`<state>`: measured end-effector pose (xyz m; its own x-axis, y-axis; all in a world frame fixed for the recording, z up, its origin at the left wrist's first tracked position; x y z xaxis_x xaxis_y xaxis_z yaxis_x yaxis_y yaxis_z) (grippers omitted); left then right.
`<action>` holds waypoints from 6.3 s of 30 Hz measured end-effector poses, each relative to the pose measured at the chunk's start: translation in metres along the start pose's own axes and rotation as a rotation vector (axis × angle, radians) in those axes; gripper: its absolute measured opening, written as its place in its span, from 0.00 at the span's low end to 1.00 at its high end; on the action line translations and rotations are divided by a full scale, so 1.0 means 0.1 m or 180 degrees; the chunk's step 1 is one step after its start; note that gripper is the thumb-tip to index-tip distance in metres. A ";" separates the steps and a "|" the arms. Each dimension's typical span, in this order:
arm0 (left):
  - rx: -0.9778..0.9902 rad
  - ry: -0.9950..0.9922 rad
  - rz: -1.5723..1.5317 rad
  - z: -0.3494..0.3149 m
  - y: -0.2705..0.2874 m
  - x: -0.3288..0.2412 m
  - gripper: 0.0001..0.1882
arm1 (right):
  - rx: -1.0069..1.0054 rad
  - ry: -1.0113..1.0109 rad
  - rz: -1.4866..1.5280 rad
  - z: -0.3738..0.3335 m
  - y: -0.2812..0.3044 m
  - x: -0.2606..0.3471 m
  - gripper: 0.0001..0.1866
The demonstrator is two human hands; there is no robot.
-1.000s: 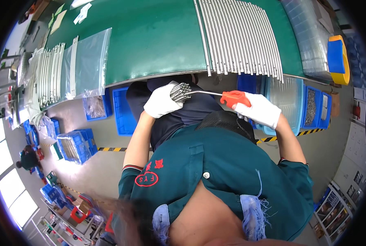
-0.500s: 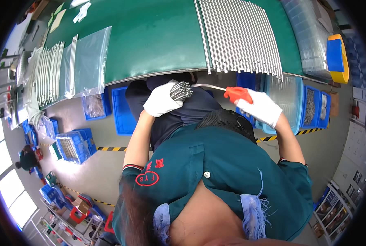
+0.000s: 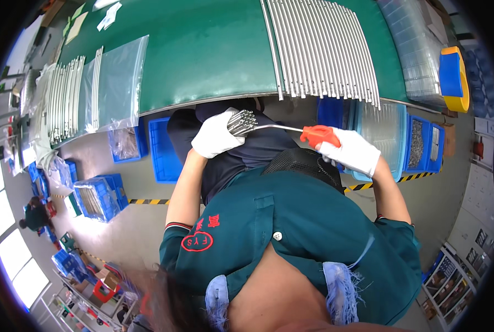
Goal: Organize thin metal rods, clean them using an air gun, and package them into plastic bags.
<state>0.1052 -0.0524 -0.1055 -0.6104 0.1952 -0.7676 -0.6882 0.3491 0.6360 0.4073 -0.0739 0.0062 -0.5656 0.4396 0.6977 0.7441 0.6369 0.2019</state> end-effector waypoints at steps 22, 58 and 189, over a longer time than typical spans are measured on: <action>-0.0597 0.0568 0.0222 -0.03 -0.18 -0.05 0.18 | -0.0441 0.0375 -0.0669 -0.03 -0.04 -0.07 0.27; -0.0797 0.0443 0.0428 -0.06 -0.19 -0.07 0.18 | -0.0471 0.0356 -0.0857 0.00 -0.02 0.01 0.28; -0.0362 0.0556 0.0221 -0.05 -0.12 -0.06 0.18 | -0.0360 0.0477 0.0220 -0.28 0.30 -0.25 0.28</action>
<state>0.1154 -0.0624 -0.1078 -0.7097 0.0499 -0.7027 -0.6759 0.2329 0.6992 0.4537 -0.0837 0.0140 -0.4589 0.3754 0.8053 0.8192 0.5296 0.2200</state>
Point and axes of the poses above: each hand's wrist, its own z-axis towards the middle knuckle, its own y-axis out of the back of the hand, x = y × z, the point moved 1 cm from there along z, towards the middle knuckle, and after that the axes turned 7 degrees about y, right-handed, at the moved point
